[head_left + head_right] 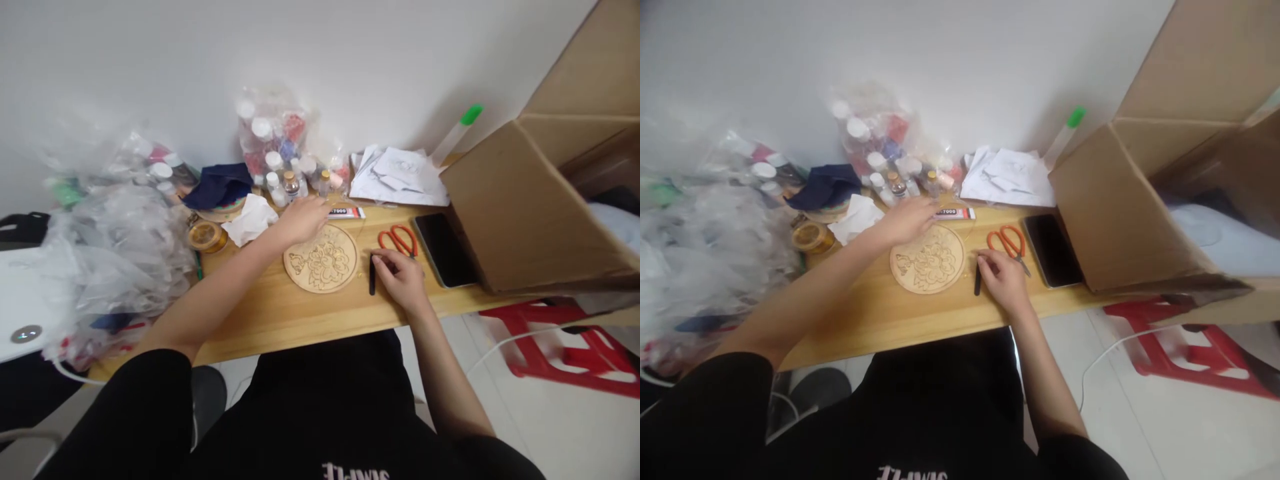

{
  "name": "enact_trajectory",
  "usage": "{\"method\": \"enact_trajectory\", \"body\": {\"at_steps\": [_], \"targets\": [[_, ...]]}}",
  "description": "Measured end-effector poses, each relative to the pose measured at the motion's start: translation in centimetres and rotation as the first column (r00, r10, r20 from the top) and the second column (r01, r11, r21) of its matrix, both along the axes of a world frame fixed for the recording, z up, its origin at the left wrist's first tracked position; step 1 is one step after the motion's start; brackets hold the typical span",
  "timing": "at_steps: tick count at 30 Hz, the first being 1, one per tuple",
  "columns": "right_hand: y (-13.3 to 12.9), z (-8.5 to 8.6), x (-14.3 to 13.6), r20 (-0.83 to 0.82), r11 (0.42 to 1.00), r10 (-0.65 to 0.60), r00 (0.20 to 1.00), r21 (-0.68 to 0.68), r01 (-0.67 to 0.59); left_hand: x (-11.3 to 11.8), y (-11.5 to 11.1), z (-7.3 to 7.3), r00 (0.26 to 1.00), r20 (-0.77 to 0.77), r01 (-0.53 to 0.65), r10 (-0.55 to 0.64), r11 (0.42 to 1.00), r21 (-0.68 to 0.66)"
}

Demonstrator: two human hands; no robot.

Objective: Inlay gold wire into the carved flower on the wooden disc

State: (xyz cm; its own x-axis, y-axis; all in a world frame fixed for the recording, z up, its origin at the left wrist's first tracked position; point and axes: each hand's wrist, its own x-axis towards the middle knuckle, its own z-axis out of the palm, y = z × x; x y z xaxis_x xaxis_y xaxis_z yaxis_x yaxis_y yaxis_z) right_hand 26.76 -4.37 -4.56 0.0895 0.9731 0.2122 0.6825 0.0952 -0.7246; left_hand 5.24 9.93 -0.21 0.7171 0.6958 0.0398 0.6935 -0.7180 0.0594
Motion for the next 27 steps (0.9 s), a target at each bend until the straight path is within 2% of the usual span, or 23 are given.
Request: {"method": "enact_trajectory", "body": {"at_steps": [5, 10, 13, 15, 16, 18, 20, 22, 24, 27], "targets": [[0.0, 0.0, 0.0, -0.057, 1.0, -0.007, 0.998, 0.005, 0.007, -0.5, 0.1, -0.9, 1.0, -0.012, -0.007, 0.007, 1.0, 0.009], [0.0, -0.1, 0.1, -0.085, 1.0, -0.03, 0.996, -0.001, 0.03, -0.9, 0.7, -1.5, 0.999, 0.024, 0.041, -0.043, 0.997, 0.066], [-0.4, -0.1, 0.2, -0.131, 0.993, -0.09, 0.987, 0.066, 0.099, -1.5, 1.1, -1.2, 0.988, 0.139, 0.056, -0.069, 0.994, 0.094], [-0.8, 0.2, 0.0, -0.215, 0.981, -0.151, 0.965, 0.088, 0.173, -1.7, 0.7, -0.3, 0.969, 0.23, 0.068, -0.089, 0.993, 0.101], [-1.0, 0.5, -0.4, -0.279, 0.978, -0.166, 0.946, 0.074, 0.194, -1.8, 0.2, 0.3, 0.957, 0.268, 0.087, -0.109, 0.992, 0.094], [-1.2, 1.4, -1.4, -0.44, 0.99, -0.133, 0.888, -0.01, 0.144, -1.6, -1.5, 1.8, 0.934, 0.326, 0.135, -0.147, 0.989, 0.059], [-1.0, 2.6, -2.9, -0.624, 0.994, -0.041, 0.781, -0.108, -0.034, -1.0, -3.9, 3.3, 0.912, 0.353, 0.213, -0.208, 0.977, 0.025], [-0.5, 3.7, -4.3, -0.753, 0.98, -0.023, 0.658, -0.148, -0.134, -0.5, -6.0, 4.2, 0.888, 0.369, 0.298, -0.275, 0.954, -0.006], [0.1, 4.6, -5.2, -0.799, 0.976, -0.067, 0.598, -0.178, -0.129, -0.5, -7.4, 4.4, 0.876, 0.38, 0.328, -0.295, 0.944, -0.023], [0.5, 5.0, -5.5, -0.801, 0.974, -0.128, 0.585, -0.212, -0.076, -1.5, -7.8, 3.7, 0.865, 0.415, 0.286, -0.283, 0.957, 0.056]]}}
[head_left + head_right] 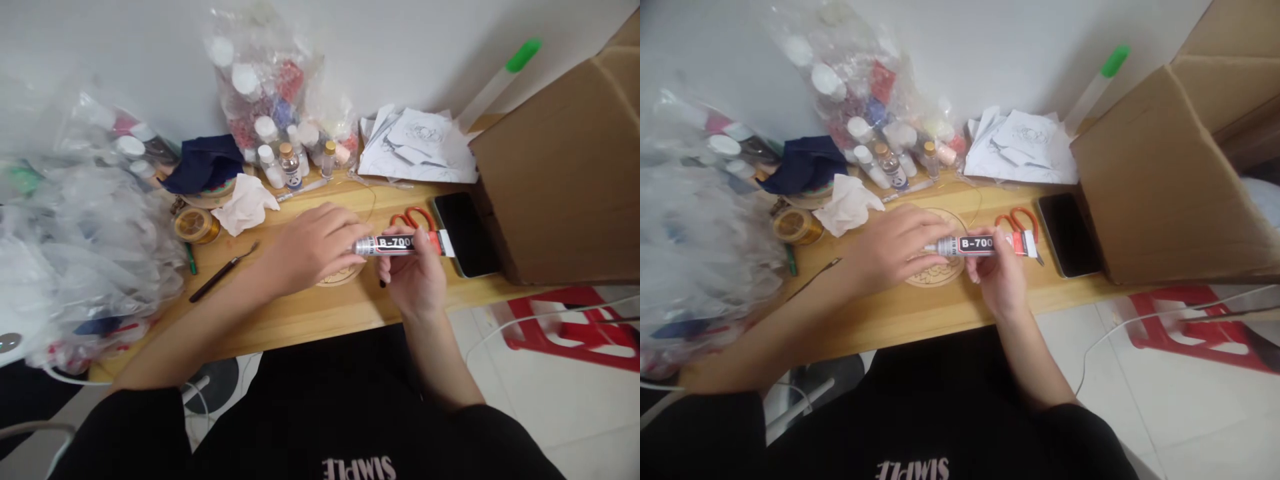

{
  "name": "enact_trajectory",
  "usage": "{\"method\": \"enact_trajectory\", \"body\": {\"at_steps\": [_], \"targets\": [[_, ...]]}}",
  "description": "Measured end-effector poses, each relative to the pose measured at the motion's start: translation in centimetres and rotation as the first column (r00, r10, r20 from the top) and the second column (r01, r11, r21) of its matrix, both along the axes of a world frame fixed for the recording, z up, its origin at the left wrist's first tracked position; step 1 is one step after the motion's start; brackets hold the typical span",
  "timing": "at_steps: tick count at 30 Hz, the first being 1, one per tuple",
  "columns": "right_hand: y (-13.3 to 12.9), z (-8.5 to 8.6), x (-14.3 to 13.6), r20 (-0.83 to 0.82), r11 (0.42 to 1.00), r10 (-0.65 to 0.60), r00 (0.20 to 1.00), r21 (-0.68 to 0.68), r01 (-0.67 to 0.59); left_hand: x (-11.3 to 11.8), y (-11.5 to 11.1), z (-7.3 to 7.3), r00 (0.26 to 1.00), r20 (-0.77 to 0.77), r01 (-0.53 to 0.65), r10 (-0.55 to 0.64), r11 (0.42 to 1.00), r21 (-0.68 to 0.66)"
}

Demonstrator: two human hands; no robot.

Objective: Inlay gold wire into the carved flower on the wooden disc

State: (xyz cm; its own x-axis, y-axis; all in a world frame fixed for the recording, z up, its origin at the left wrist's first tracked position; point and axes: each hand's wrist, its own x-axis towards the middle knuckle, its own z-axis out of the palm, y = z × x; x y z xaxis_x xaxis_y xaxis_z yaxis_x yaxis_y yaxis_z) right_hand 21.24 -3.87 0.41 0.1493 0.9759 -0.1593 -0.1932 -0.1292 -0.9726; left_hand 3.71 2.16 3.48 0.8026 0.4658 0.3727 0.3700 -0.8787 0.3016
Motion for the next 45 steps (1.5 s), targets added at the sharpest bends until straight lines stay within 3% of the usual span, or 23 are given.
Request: {"method": "enact_trajectory", "body": {"at_steps": [3, 9, 12, 16, 18, 21, 23, 28, 33, 45], "targets": [[0.0, -0.3, 0.3, -0.023, 0.999, -0.037, 0.999, -0.022, 0.037, -1.6, 0.5, -1.2, 0.997, 0.029, -0.074, 0.073, 0.997, 0.034], [0.0, -1.3, 0.5, 0.04, 0.999, -0.043, 0.998, -0.019, 0.044, -3.1, 0.5, -3.0, 0.998, 0.001, -0.07, 0.07, 0.994, -0.087], [0.2, -1.8, 1.0, 0.061, 0.984, -0.165, 0.984, 0.08, 0.16, -3.6, 0.6, -3.7, 0.991, 0.075, -0.098, 0.108, 0.987, -0.129], [0.3, -2.3, 0.8, -0.003, 0.873, -0.455, 0.891, 0.196, 0.447, -4.1, 0.9, -5.4, 0.895, 0.305, -0.266, 0.325, 0.939, -0.219], [0.3, -2.6, 0.2, 0.017, 0.817, -0.543, 0.84, 0.242, 0.524, -4.1, 1.0, -6.4, 0.835, 0.366, -0.324, 0.411, 0.905, -0.276], [0.2, -3.3, -0.6, 0.031, 0.744, -0.622, 0.782, 0.335, 0.578, -3.8, 1.1, -7.5, 0.802, 0.392, -0.335, 0.45, 0.883, -0.329], [0.0, -3.8, -1.0, 0.043, 0.724, -0.633, 0.773, 0.386, 0.572, -3.7, 1.2, -7.9, 0.783, 0.412, -0.333, 0.467, 0.873, -0.357], [-0.7, -4.4, -1.3, 0.14, 0.802, -0.527, 0.838, 0.409, 0.436, -3.8, 1.3, -8.2, 0.749, 0.425, -0.347, 0.508, 0.848, -0.401], [-0.8, -4.3, -1.9, 0.224, 0.829, -0.473, 0.852, 0.442, 0.343, -4.0, 1.3, -8.3, 0.757, 0.41, -0.336, 0.508, 0.842, -0.423], [-0.8, -4.6, -2.2, 0.323, 0.856, -0.432, 0.842, 0.439, 0.271, -4.0, 1.3, -8.5, 0.759, 0.413, -0.315, 0.504, 0.838, -0.446]]}}
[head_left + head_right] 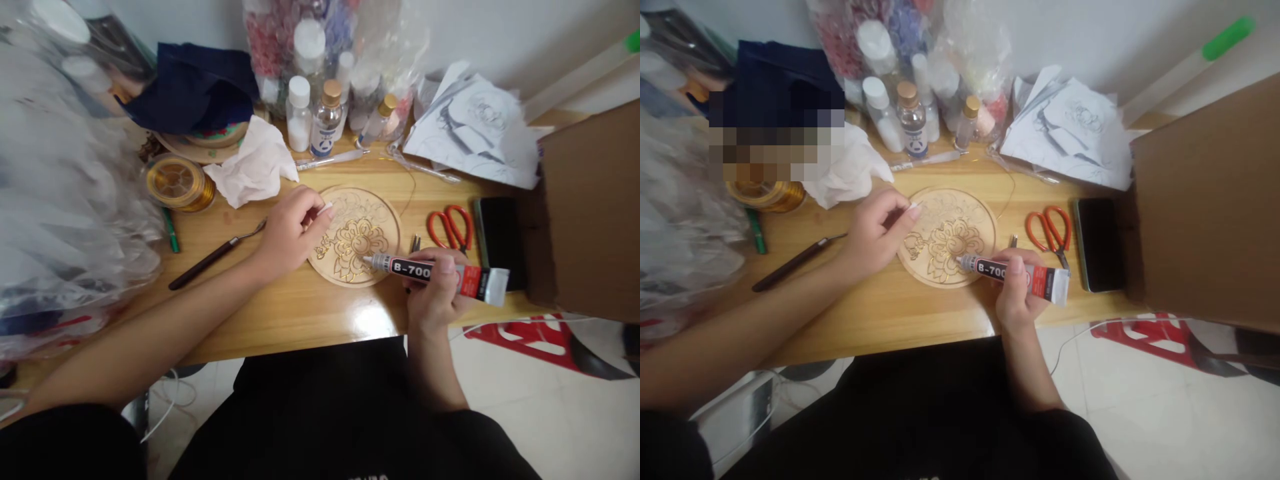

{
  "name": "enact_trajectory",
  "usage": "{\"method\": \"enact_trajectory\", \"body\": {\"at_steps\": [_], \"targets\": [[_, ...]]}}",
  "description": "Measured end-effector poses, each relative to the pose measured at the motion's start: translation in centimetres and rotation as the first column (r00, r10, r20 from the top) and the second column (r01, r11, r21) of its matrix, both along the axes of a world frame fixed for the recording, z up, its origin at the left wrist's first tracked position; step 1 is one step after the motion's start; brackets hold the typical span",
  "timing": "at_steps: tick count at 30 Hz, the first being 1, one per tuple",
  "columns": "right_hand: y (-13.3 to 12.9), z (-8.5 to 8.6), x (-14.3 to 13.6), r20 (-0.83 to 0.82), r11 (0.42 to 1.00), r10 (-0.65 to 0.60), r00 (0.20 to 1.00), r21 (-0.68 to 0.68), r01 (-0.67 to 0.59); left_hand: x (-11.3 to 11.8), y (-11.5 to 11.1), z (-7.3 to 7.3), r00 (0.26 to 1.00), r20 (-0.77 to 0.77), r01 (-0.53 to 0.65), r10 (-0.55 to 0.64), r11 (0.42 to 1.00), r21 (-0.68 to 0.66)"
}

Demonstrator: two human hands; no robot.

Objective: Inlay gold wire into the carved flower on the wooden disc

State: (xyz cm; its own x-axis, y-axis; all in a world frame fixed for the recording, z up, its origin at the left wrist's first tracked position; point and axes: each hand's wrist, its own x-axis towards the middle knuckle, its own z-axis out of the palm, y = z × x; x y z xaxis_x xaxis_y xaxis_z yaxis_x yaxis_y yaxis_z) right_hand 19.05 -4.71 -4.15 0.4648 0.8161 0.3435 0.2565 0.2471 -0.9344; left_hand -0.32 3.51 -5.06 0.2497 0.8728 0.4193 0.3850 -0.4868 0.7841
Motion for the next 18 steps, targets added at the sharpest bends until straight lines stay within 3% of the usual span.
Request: {"method": "enact_trajectory", "body": {"at_steps": [18], "targets": [[0.04, -0.12, 0.08, 0.085, 1.0, -0.007, 0.996, -0.027, 0.01, -0.06, -0.05, 0.18, 1.0, -0.01, 0.007, -0.007, 1.0, -0.012]]}}
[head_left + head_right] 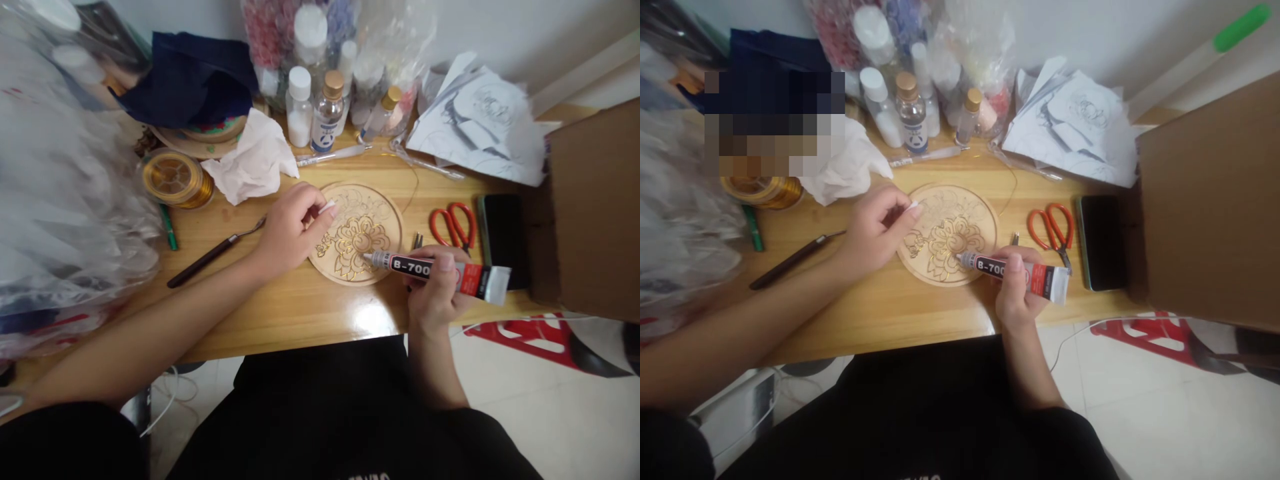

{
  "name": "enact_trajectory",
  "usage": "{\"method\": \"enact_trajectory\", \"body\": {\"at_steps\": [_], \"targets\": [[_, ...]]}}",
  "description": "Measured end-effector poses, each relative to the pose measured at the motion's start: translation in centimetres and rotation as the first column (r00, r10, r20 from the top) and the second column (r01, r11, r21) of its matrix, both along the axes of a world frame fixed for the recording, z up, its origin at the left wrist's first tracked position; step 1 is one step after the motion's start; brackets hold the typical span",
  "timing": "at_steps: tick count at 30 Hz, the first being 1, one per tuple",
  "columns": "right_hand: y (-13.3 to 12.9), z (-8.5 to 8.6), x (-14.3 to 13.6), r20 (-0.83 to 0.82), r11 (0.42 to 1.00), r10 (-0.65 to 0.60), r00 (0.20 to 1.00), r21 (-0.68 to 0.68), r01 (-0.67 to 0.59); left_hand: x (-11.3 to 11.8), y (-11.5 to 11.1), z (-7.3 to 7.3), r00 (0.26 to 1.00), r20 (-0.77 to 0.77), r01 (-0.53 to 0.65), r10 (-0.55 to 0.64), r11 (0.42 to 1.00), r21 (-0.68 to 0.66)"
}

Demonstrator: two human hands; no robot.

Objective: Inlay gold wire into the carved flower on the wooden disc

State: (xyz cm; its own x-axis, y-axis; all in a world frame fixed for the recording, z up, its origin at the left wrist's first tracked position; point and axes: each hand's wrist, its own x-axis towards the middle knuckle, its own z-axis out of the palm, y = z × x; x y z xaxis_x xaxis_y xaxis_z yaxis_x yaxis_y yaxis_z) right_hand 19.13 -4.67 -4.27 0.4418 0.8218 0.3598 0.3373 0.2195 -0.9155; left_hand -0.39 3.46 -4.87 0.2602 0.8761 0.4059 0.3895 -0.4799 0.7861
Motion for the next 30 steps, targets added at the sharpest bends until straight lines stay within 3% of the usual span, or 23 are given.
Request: {"method": "enact_trajectory", "body": {"at_steps": [30], "targets": [[-0.04, 0.38, -0.3, -0.039, 1.0, 0.018, 0.999, -0.011, -0.018, -0.03, -0.02, 0.03, 1.0, -0.029, 0.008, -0.008, 1.0, -0.027]]}}
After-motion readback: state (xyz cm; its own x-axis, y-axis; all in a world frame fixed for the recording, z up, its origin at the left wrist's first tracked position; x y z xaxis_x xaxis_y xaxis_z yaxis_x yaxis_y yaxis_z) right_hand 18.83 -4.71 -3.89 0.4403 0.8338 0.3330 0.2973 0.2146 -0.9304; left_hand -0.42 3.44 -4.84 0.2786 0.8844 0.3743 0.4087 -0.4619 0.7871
